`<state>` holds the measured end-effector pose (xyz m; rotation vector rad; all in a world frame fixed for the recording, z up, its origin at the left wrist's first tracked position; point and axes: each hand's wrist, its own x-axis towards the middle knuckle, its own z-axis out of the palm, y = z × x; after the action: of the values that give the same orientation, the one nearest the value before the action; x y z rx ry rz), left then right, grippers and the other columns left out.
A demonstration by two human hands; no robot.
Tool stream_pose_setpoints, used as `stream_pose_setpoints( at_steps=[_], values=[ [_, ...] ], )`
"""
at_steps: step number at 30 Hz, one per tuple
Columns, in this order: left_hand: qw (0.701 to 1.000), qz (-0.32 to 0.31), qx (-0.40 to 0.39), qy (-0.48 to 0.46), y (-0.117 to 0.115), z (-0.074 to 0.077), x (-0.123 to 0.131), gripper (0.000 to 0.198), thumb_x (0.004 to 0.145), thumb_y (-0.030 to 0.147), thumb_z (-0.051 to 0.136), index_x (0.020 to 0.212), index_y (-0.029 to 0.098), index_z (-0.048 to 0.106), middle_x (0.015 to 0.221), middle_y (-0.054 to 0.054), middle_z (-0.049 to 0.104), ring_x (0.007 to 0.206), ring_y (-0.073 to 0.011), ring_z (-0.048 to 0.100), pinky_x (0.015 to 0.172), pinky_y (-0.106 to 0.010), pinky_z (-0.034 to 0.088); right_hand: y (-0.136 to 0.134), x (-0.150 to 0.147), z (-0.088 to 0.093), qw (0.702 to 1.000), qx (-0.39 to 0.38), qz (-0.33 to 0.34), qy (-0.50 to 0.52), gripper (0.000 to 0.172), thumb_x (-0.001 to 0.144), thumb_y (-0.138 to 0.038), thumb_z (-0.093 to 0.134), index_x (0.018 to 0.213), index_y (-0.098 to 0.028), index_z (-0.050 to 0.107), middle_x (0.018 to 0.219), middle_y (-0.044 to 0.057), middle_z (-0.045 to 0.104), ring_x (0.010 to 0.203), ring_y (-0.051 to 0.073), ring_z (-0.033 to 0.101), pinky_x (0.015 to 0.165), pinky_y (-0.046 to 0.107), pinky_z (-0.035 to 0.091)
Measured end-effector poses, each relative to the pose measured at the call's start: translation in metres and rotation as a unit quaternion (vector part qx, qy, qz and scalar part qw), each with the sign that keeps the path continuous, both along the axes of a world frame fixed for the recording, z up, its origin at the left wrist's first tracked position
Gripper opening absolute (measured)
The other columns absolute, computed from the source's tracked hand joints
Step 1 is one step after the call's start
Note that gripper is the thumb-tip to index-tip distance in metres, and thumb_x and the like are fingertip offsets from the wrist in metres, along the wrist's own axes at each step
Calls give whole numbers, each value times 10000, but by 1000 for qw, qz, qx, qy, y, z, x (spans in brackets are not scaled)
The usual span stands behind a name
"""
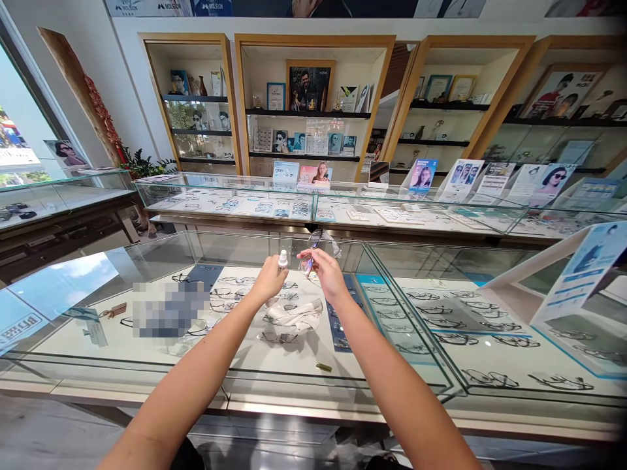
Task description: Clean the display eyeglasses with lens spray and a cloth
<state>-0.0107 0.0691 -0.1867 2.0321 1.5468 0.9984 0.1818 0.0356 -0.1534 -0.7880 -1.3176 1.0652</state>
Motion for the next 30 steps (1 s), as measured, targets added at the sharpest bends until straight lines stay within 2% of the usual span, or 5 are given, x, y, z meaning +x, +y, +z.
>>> stream_pose_setpoints(
  at_steps=[8,17,23,27,30],
  values=[
    [996,57,-10,64,1,-4,-7,195,939,202,671,1108,250,585,1141,-131,767,985,-305,718,833,-367,482,1,0,-2,1000,-1,2,-2,384,923,-609,670,978,-249,791,1089,77,817,897,230,695,703,340,526],
    [994,68,-36,79,-3,3,-5,397,927,176,663,1306,220,554,1153,-194,761,1117,-403,716,960,-486,508,-1,-1,1,1000,-8,4,8,397,910,-614,682,996,-241,783,1083,78,818,882,220,687,702,342,514],
    [962,168,206,-56,-30,31,2,534,877,235,735,1373,216,539,1607,-229,470,1496,-436,441,1201,-593,364,0,2,5,1000,-6,-2,24,365,903,-592,701,996,-250,789,1075,60,823,895,218,704,731,340,527],
    [951,71,276,-121,-44,48,4,232,917,216,644,1142,213,589,1064,-86,685,1058,-272,654,1057,-435,460,1,6,8,999,-9,-22,48,387,873,-622,742,989,-256,793,1069,52,835,885,218,716,769,348,552],
    [975,-87,189,-76,-50,48,6,94,961,239,570,1043,222,612,838,-7,678,796,-187,636,846,-329,480,1,8,11,997,-11,-38,67,384,846,-635,777,961,-270,799,1050,46,840,880,215,721,763,340,567]
  ],
)
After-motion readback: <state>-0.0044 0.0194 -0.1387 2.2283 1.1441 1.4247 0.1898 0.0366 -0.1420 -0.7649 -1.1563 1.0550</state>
